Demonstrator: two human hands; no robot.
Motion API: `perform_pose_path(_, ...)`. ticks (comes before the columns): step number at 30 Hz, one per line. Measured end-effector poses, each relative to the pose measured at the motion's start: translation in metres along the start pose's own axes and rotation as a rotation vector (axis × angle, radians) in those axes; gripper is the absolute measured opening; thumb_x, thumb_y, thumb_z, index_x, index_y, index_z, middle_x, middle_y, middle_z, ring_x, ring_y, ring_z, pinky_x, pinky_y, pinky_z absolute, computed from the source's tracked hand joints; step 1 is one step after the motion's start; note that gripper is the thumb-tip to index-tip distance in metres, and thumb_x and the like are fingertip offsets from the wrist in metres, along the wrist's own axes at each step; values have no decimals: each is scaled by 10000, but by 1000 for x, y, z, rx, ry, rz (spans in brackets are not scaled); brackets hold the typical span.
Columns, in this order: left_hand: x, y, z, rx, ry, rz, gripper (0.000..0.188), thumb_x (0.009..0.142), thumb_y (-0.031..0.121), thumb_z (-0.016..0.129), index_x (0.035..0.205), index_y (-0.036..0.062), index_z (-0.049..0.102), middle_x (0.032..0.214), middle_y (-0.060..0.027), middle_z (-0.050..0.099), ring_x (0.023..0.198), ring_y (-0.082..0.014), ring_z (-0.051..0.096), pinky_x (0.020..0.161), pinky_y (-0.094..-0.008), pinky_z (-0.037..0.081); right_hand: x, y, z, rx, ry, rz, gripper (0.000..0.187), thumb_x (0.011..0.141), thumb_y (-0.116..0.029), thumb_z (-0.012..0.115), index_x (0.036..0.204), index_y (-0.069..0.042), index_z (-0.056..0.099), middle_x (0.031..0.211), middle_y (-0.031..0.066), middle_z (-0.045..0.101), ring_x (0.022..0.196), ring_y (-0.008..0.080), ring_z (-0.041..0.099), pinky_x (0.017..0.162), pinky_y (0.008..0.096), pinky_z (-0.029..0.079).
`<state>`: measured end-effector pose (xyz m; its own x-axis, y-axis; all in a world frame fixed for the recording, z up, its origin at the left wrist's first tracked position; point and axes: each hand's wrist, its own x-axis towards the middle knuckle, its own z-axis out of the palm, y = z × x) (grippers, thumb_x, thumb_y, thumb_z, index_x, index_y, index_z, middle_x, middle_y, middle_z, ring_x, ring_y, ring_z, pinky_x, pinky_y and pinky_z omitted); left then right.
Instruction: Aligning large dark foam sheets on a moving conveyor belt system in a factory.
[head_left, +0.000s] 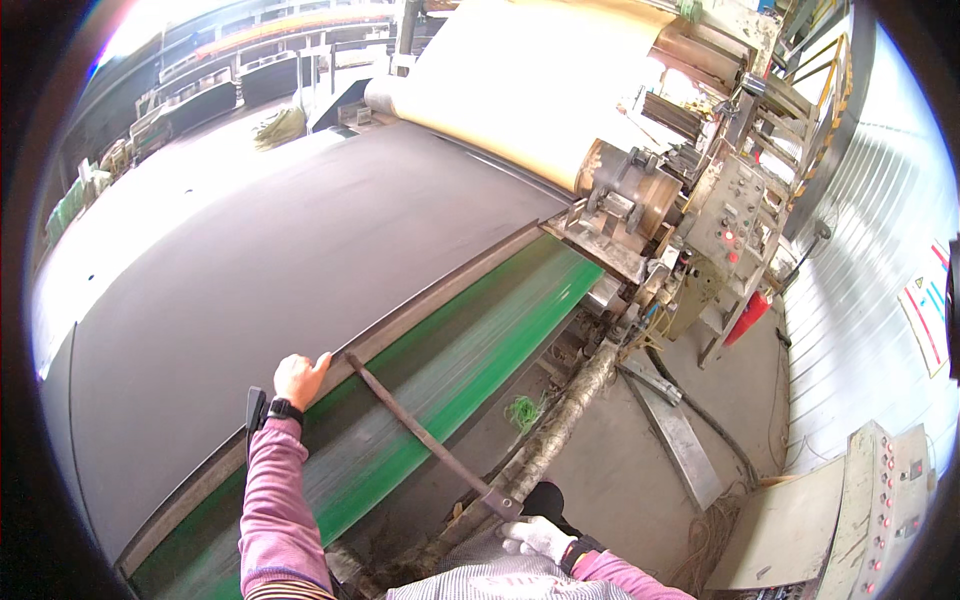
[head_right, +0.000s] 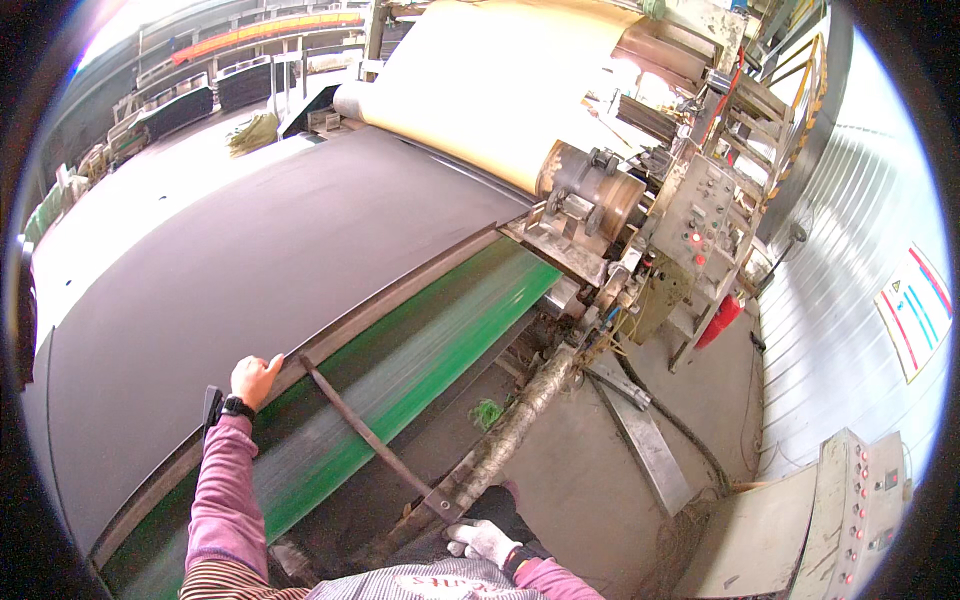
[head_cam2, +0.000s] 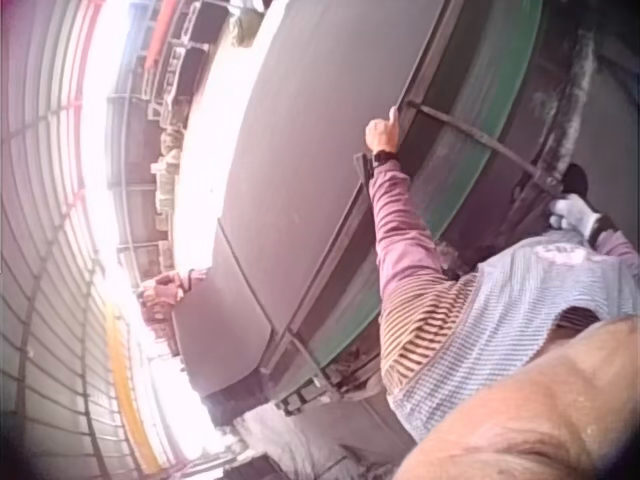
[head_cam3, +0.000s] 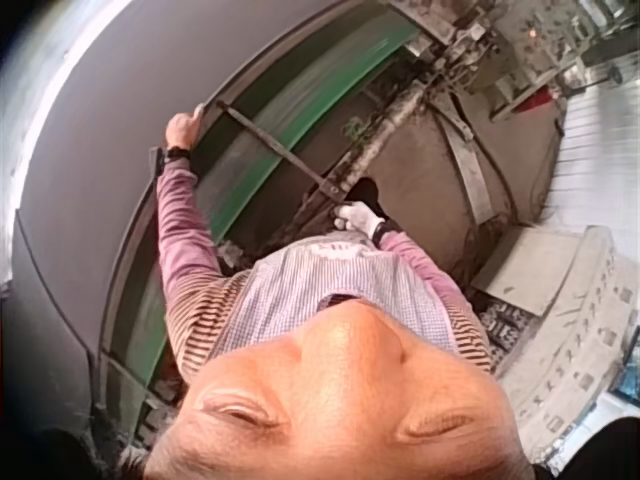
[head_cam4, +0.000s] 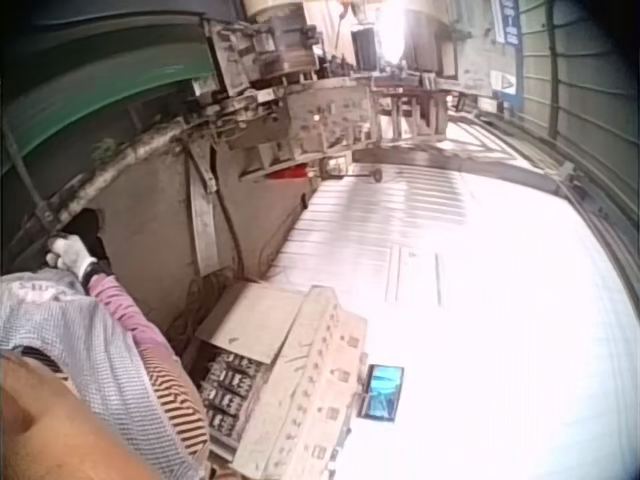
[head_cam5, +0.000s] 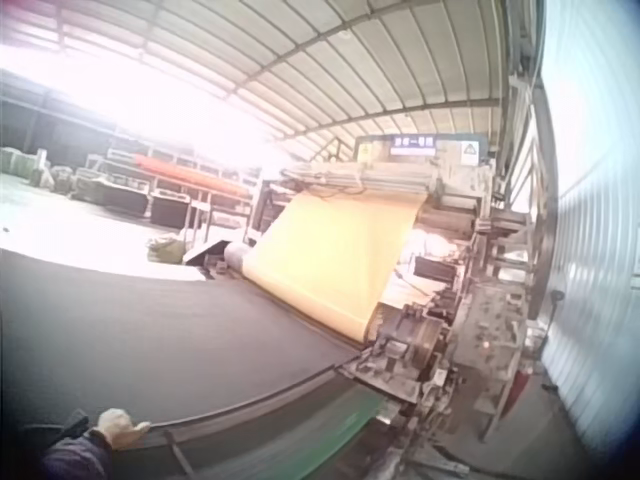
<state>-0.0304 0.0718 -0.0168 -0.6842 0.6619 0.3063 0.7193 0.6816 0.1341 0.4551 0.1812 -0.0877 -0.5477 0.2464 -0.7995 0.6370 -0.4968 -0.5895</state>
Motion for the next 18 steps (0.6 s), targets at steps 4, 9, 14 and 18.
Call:
perform_pose_path(4, -8, -32, 1, -278, -191, 121, 323, 920, 314, 484, 1080, 72, 627, 993, -192, 657, 1004, -393, 600, 866, -430, 484, 3, 4, -1, -19, 4, 10, 285, 860, -295, 632, 1022, -62, 664, 795, 30, 674, 634, 83, 588, 531, 201, 424)
perform_pose_path(9, -112, -148, -32, 239, -208, 85, 317, 928, 150, 445, 1229, 85, 519, 1109, -180, 627, 1088, -346, 570, 922, -417, 465, -7, 12, 2, 11, 16, -96, 270, 873, -275, 604, 1007, -43, 642, 797, 32, 674, 630, 87, 571, 527, 228, 413)
perform_pose_path(14, -160, -186, -75, -138, -70, -375, 483, 885, 428, 546, 685, 11, 688, 797, -173, 658, 910, -308, 614, 826, -407, 481, -18, 9, 5, -57, 2, -168, 282, 889, -286, 591, 1021, -39, 631, 842, 42, 679, 688, 97, 602, 562, 223, 448)
perform_pose_path(18, -127, -125, -66, -141, 9, -205, 401, 848, 484, 558, 828, 128, 743, 788, -167, 642, 816, -327, 613, 792, -402, 490, -16, 0, 10, -126, -17, -91, 277, 892, -291, 606, 1033, -55, 638, 844, 22, 678, 681, 78, 590, 559, 211, 443)
